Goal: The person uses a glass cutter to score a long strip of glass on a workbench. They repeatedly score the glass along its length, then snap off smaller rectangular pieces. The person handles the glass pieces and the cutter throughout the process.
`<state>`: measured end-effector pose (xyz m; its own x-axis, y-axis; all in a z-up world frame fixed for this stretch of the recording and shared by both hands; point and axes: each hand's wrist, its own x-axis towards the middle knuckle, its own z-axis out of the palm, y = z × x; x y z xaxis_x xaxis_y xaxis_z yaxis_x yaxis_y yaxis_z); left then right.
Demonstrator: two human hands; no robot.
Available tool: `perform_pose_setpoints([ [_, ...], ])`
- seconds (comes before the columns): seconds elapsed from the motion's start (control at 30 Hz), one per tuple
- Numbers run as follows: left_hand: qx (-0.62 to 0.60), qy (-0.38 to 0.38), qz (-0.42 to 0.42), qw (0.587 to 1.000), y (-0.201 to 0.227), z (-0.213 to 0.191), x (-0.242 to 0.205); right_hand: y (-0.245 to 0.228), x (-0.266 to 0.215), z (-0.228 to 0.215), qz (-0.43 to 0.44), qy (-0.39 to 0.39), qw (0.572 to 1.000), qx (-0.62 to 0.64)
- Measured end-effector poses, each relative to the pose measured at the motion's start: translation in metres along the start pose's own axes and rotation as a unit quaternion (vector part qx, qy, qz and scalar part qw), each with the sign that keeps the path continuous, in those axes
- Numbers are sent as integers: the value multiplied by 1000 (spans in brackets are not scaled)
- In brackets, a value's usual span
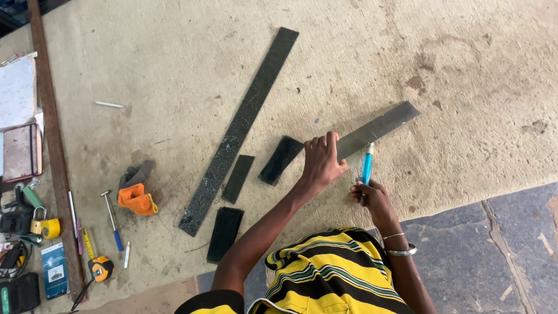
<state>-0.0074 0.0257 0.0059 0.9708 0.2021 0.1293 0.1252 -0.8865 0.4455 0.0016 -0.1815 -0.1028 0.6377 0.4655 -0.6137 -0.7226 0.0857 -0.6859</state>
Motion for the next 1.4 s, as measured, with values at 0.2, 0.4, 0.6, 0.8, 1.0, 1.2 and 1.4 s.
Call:
perform_pose_setpoints([
  [0.2,-6,23,11,1000,2,1,-9,-17,-4,15,13,-14,1000,14],
  [0.4,0,32,13,999,4,1,-13,-18,0,16,-28,-8,998,62],
  [0.6,-13,32,16,999,6,-3,-13,-12,0,11,20,5,999,50],
  [0.8,-8,35,21,999,14,-9,-12,-23,-4,17,-25,-54,993,98],
  [1.0,-13,40,9,999,22,-16,-9,-34,-8,20,1,-28,996,81],
  [1.2,-4,25,-21,999,10,-9,-13,-21,-14,21,29,-23,998,48],
  [1.4,-7,9,-57,998,-37,-11,-44,-11,-21,3,26,10,1000,-1],
])
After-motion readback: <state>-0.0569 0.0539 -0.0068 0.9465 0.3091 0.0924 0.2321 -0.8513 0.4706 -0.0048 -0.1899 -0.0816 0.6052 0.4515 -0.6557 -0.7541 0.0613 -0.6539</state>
